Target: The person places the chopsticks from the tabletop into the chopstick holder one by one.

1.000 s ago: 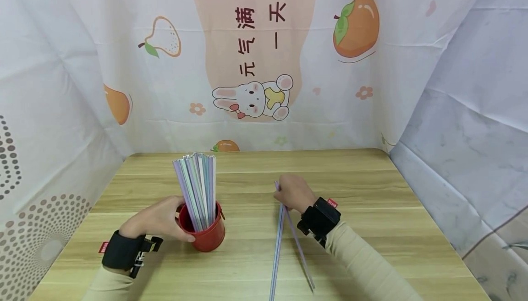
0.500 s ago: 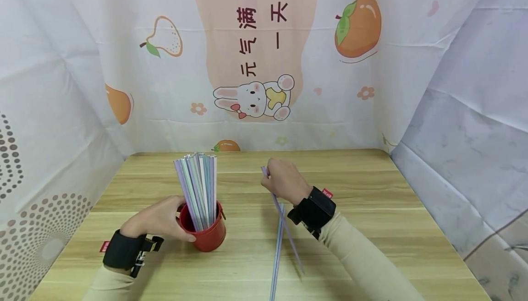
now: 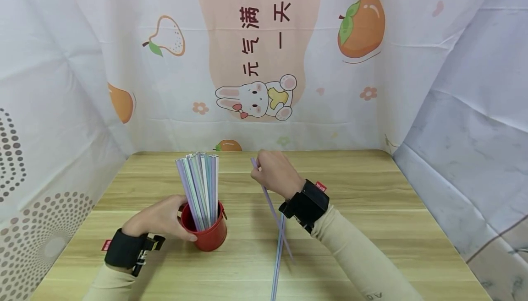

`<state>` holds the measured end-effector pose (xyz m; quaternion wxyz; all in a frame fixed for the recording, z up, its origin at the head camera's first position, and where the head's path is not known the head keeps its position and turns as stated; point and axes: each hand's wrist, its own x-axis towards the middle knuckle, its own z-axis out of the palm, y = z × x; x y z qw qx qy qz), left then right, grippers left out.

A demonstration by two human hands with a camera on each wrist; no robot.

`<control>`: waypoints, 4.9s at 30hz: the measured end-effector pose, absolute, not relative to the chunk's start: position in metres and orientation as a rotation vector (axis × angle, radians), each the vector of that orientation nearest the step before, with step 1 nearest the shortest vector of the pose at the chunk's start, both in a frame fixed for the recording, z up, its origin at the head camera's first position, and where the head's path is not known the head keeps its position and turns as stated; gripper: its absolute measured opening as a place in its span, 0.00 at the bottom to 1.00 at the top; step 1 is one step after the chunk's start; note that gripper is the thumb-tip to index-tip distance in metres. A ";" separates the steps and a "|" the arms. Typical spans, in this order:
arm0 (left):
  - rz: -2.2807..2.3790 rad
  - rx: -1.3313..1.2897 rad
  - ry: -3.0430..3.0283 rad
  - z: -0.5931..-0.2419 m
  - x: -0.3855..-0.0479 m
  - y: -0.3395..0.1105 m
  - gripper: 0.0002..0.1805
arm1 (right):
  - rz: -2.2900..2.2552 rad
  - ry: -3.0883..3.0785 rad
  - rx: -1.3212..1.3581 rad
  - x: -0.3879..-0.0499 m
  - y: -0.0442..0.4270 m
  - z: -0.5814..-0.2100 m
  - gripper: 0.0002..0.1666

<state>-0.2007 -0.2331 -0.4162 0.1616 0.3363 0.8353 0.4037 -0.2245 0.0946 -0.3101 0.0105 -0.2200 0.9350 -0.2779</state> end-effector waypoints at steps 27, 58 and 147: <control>1.163 0.960 2.366 -0.415 -0.201 -0.232 0.40 | -1.113 2.873 -0.762 -0.222 0.063 -0.270 0.06; 1.193 0.969 2.331 -0.416 -0.201 -0.233 0.39 | -1.545 3.002 -1.094 -0.222 0.036 -0.239 0.07; 1.170 1.010 2.342 -0.415 -0.204 -0.231 0.37 | -1.126 2.898 -0.894 -0.219 0.006 -0.321 0.05</control>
